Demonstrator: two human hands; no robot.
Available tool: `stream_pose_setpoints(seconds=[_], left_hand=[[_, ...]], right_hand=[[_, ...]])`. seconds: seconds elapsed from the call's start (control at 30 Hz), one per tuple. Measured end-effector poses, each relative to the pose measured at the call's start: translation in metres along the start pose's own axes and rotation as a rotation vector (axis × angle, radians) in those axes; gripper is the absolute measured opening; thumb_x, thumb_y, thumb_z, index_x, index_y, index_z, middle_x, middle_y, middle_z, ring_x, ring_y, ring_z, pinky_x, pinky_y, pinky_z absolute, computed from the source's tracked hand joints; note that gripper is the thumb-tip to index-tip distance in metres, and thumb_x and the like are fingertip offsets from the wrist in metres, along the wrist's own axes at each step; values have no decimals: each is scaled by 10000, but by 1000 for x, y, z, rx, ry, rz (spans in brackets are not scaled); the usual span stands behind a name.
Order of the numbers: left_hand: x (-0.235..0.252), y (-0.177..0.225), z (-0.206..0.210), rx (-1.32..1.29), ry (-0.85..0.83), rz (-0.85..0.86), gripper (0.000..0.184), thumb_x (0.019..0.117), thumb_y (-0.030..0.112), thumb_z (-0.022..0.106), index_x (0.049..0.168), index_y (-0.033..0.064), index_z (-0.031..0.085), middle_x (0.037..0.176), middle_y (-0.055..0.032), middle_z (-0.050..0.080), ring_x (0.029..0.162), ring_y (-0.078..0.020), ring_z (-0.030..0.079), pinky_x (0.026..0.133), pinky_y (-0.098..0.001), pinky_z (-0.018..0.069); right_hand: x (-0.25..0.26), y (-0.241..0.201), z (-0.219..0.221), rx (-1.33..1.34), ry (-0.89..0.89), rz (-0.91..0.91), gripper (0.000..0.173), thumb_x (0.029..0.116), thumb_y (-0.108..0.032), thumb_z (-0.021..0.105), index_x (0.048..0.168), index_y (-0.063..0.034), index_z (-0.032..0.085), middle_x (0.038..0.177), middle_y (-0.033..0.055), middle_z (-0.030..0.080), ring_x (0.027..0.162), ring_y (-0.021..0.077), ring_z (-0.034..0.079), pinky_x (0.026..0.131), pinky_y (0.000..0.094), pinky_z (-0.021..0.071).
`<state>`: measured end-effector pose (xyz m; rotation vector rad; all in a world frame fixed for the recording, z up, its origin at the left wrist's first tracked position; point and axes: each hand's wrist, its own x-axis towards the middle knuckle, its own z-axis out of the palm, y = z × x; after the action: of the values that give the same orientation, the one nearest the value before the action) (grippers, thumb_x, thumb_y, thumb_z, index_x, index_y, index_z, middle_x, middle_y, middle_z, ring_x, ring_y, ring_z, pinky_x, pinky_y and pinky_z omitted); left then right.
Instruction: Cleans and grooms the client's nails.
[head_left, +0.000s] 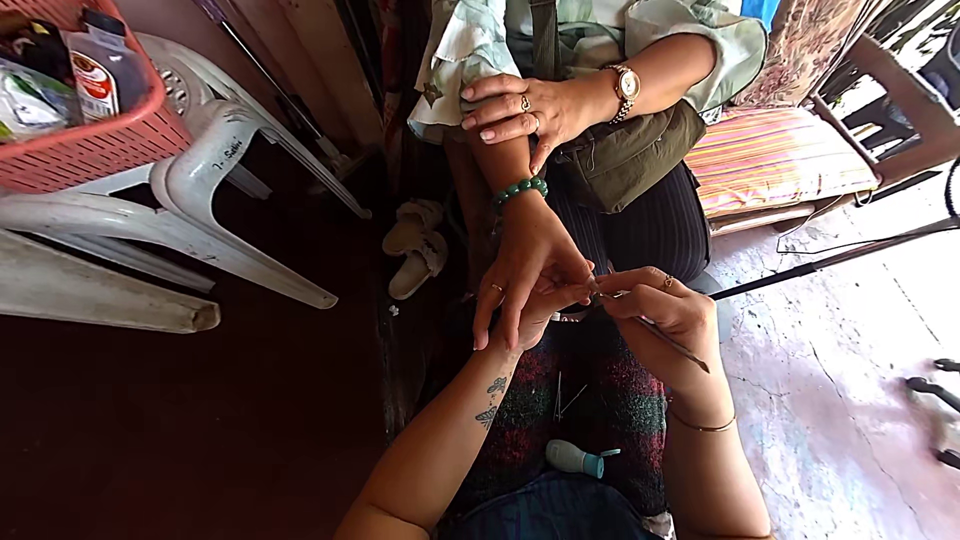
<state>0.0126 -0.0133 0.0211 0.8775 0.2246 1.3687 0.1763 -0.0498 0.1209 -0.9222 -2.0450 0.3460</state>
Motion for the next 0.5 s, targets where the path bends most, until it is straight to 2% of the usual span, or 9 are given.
stream_pose_setpoints(seconds=[0.2,0.33,0.43,0.5], left_hand=[[-1,0,0,-4,7,-5,223,885,14,748,1101,71,744,987,-8,743,874,-81,703,823,-255,591],[-1,1,1,-7,3,0,224,892,25,748,1109,77,743,1011,-2,742,903,-75,702,843,-249,587],[0,2,0,0,8,-10,223,883,8,747,1097,71,747,1003,-10,745,894,-80,705,834,-254,590],[-1,0,0,-9,2,5,212,889,16,747,1094,71,747,1004,-7,743,900,-78,701,839,-251,585]], right_hand=[[-2,1,0,21,15,15,177,877,53,639,733,-34,693,987,86,750,1003,138,713,845,272,590],[-3,2,4,11,45,12,172,877,35,654,729,-42,693,984,80,749,973,127,703,814,269,570],[-3,3,2,53,47,31,169,866,49,659,726,-41,685,969,76,747,973,130,716,816,264,601],[-3,3,5,25,63,30,165,865,36,656,726,-45,691,967,70,746,940,115,703,782,260,573]])
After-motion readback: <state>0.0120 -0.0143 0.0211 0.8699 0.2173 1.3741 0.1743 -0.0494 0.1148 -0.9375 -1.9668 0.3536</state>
